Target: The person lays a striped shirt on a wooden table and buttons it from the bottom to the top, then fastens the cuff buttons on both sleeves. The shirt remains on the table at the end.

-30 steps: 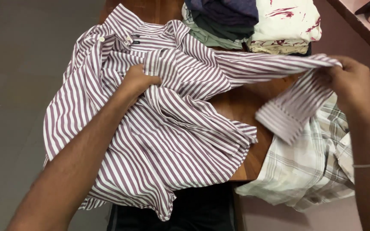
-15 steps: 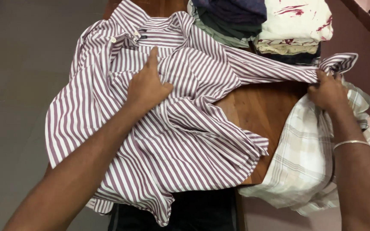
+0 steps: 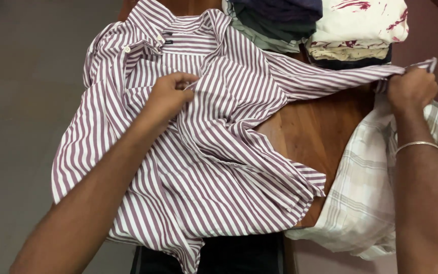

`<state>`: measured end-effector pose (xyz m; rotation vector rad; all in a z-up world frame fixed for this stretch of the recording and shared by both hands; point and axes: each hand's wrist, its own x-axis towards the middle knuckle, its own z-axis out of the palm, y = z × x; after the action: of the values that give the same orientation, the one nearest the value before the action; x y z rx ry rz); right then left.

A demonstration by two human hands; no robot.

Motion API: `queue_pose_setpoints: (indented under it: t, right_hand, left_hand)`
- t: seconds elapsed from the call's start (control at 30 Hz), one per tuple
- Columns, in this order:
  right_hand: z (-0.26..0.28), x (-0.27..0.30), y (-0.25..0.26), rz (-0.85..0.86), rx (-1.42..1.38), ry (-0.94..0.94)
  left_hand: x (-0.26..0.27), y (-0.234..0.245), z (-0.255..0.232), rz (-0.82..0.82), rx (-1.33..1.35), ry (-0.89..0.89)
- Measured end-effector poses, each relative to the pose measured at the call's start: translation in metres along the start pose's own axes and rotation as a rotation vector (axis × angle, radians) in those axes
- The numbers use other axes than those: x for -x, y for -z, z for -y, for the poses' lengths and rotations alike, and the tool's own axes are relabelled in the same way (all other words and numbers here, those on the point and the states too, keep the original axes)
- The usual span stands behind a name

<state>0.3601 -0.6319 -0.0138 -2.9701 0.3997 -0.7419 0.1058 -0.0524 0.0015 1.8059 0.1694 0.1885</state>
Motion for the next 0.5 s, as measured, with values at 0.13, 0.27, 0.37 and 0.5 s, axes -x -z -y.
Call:
queue_pose_setpoints:
  t: [0.13, 0.27, 0.37, 0.5]
  right_hand:
    - [-0.009, -0.024, -0.018, -0.068, -0.470, -0.061]
    - [0.005, -0.046, -0.022, -0.078, -0.513, -0.003]
    - [0.011, -0.049, -0.010, 0.025, -0.401, -0.020]
    - [0.012, -0.035, 0.002, 0.185, -0.203, -0.064]
  left_hand:
    - [0.006, 0.015, -0.018, 0.041, 0.523, 0.312]
    - [0.013, 0.016, -0.028, -0.069, 0.291, 0.328]
    - [0.013, 0.013, -0.028, -0.080, 0.110, 0.396]
    - [0.013, 0.009, -0.023, 0.018, -0.062, 0.372]
